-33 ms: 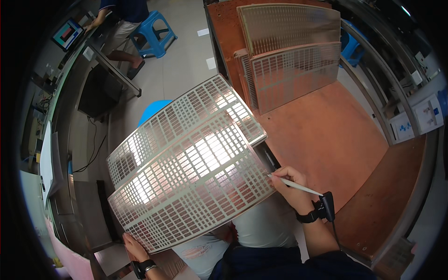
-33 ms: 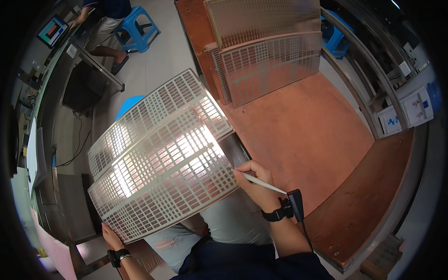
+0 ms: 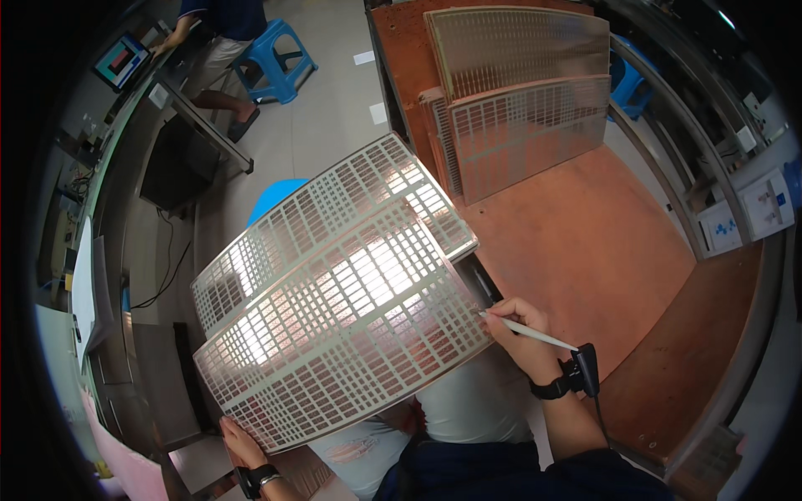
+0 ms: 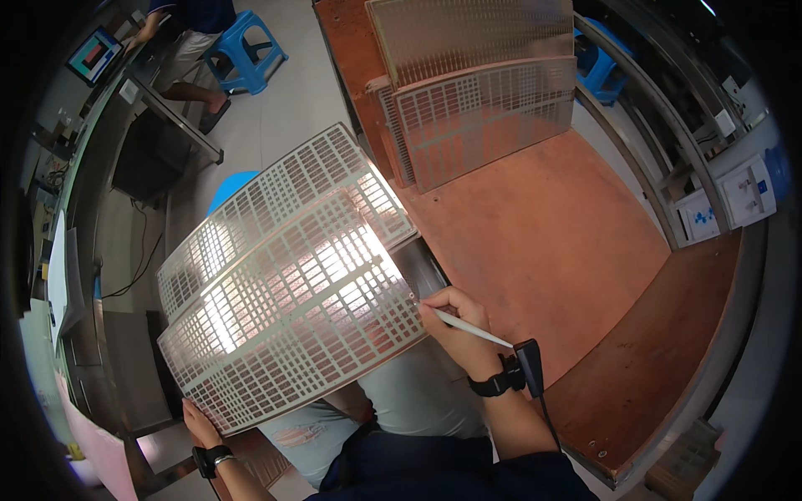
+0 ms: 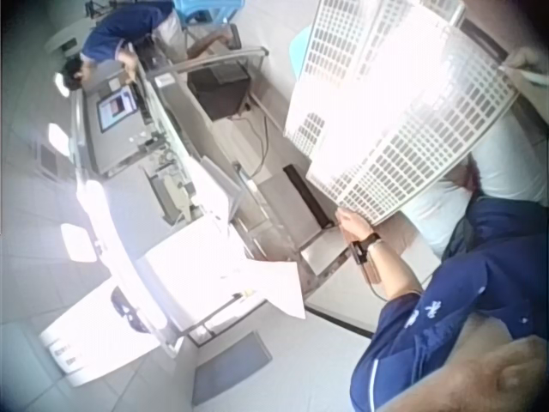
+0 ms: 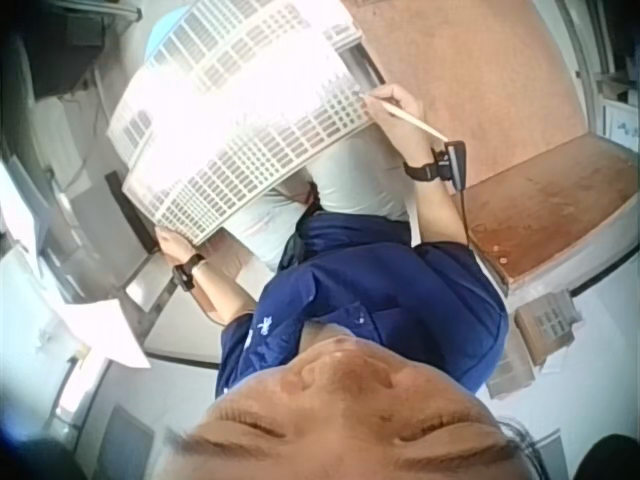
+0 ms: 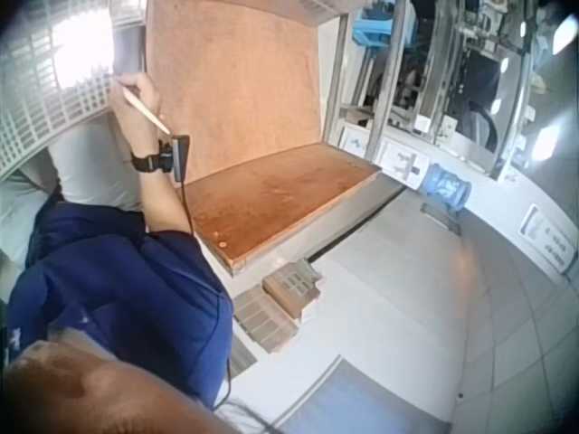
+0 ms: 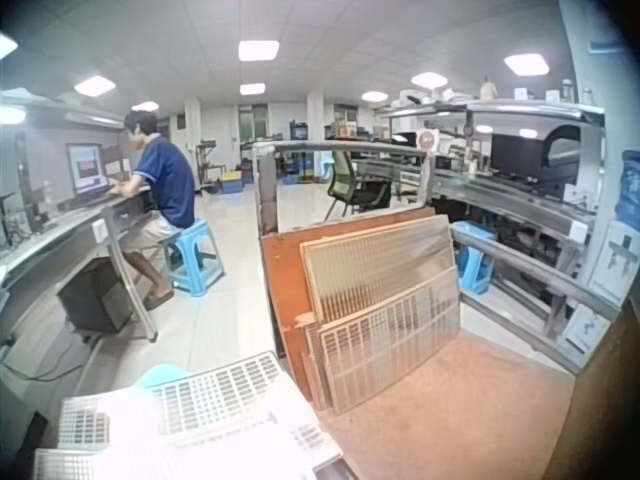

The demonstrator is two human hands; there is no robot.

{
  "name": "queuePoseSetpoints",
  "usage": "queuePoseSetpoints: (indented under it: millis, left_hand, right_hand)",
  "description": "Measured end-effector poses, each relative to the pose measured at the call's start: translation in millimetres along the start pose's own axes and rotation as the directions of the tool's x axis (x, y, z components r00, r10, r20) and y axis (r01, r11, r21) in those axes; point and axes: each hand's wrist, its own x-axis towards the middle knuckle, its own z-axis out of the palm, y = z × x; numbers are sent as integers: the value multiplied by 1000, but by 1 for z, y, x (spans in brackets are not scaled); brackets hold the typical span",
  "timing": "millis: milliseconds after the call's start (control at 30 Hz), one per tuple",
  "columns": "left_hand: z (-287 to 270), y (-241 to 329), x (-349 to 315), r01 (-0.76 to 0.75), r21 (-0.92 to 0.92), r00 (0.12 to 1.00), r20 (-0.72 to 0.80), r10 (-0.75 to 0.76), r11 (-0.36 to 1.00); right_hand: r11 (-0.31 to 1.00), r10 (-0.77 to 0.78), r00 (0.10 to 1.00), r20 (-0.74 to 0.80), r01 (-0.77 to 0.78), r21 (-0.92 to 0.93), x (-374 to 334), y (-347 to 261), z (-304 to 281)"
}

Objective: The recorder is inspecting and marking metal panels with a white pen on an inspection table.

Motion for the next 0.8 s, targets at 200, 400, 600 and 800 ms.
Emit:
queuePoseSetpoints:
  millis: [200, 400, 600, 800]
  left_hand:
    - [-1, 5, -2, 30, 88, 999, -45, -26, 996]
    - [5, 1, -4, 50, -11, 999, 5, -50, 999]
    - [13, -8, -5, 74, -75, 997, -31, -77, 994]
    - [15, 6, -9, 116, -28, 993, -34, -117, 993]
  right_hand:
    - [995, -72, 995, -65, 67, -73, -4, 4, 5]
    - [976, -93, 991, -99, 110, 189, -2, -3, -1]
    - [977, -128, 978, -165, 153, 151, 11, -24, 5]
    - [986, -136, 989, -50, 140, 87, 23, -37, 16]
